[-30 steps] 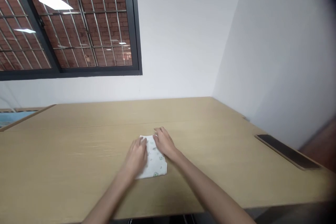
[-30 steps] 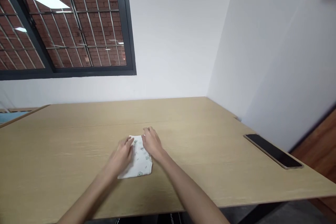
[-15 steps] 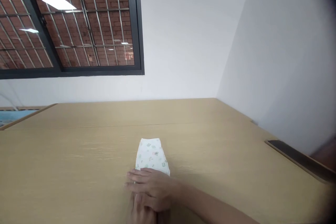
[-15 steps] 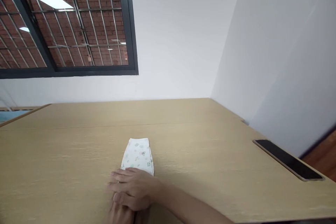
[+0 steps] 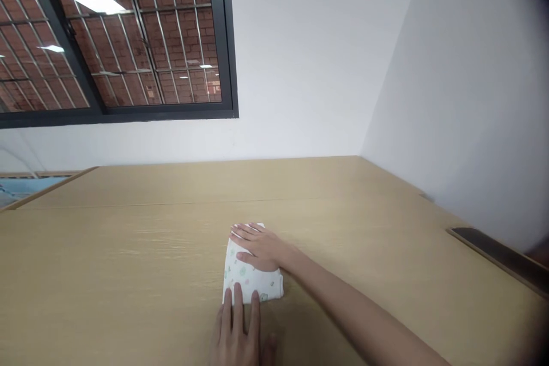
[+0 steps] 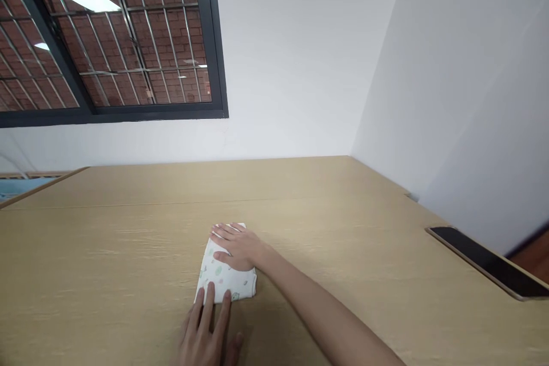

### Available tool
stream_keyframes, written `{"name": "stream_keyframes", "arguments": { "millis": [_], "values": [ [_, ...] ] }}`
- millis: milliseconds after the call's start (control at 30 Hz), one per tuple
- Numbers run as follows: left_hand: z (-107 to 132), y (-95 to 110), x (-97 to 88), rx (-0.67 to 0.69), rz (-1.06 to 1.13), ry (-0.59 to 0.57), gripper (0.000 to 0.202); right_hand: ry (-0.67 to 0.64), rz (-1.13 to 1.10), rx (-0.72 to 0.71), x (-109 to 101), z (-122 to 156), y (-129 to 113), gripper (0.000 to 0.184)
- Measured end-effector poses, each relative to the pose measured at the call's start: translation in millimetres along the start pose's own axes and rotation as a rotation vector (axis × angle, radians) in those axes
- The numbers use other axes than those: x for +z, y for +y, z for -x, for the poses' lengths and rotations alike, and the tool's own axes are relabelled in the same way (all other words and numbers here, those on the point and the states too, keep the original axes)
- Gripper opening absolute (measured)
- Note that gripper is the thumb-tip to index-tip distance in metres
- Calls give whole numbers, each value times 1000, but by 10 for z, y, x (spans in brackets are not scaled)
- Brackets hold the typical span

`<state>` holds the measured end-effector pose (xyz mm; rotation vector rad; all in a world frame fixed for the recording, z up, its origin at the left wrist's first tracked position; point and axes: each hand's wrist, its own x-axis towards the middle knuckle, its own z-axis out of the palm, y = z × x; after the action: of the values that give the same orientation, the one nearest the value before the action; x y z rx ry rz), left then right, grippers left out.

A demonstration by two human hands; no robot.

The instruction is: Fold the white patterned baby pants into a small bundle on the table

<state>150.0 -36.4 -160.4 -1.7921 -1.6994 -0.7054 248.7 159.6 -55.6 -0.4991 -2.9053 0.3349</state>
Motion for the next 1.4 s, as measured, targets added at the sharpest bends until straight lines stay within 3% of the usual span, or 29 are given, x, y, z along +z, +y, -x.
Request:
{"name": "stream_keyframes", "arguments": {
  "millis": [167,333,500,567,633,767,867,933,1033,1133,1300,1400],
  "values": [
    [-31,-66,-37,104,-46,1,63,28,9,12,-16,-2,69,60],
    [-227,-266,-203,185,12,41,37,160,19,47,8,45,40,56],
    [-526,-596,-453,134,329,-207,29,343,-44,156,-156,172,-98,35],
    [-594,-710,-508,164,386,-252,23,290,-194,208,-281,249,-158,24],
    [-621,-785,-525,203,417,-297,20,149,-351,251,-400,329,-205,24],
    [-653,-829,-512,194,498,-411,20,-147,-317,288,-502,442,-285,67],
    [-772,-809,-528,38,557,-537,23,-214,-185,244,-481,480,-348,88],
    [-913,-797,-556,-73,584,-622,27,-204,-153,222,-485,496,-371,80],
    [-1176,-825,-590,-162,642,-700,33,-196,-259,272,-558,515,-334,49],
    [-1442,-922,-588,-206,718,-747,36,-109,-438,338,-640,512,-212,29],
    [-1829,-1122,-471,-161,814,-862,33,142,-567,393,-587,454,2,25],
    [-2012,-1189,-314,-130,768,-835,27,268,-572,488,-468,391,52,23]
  ]
}}
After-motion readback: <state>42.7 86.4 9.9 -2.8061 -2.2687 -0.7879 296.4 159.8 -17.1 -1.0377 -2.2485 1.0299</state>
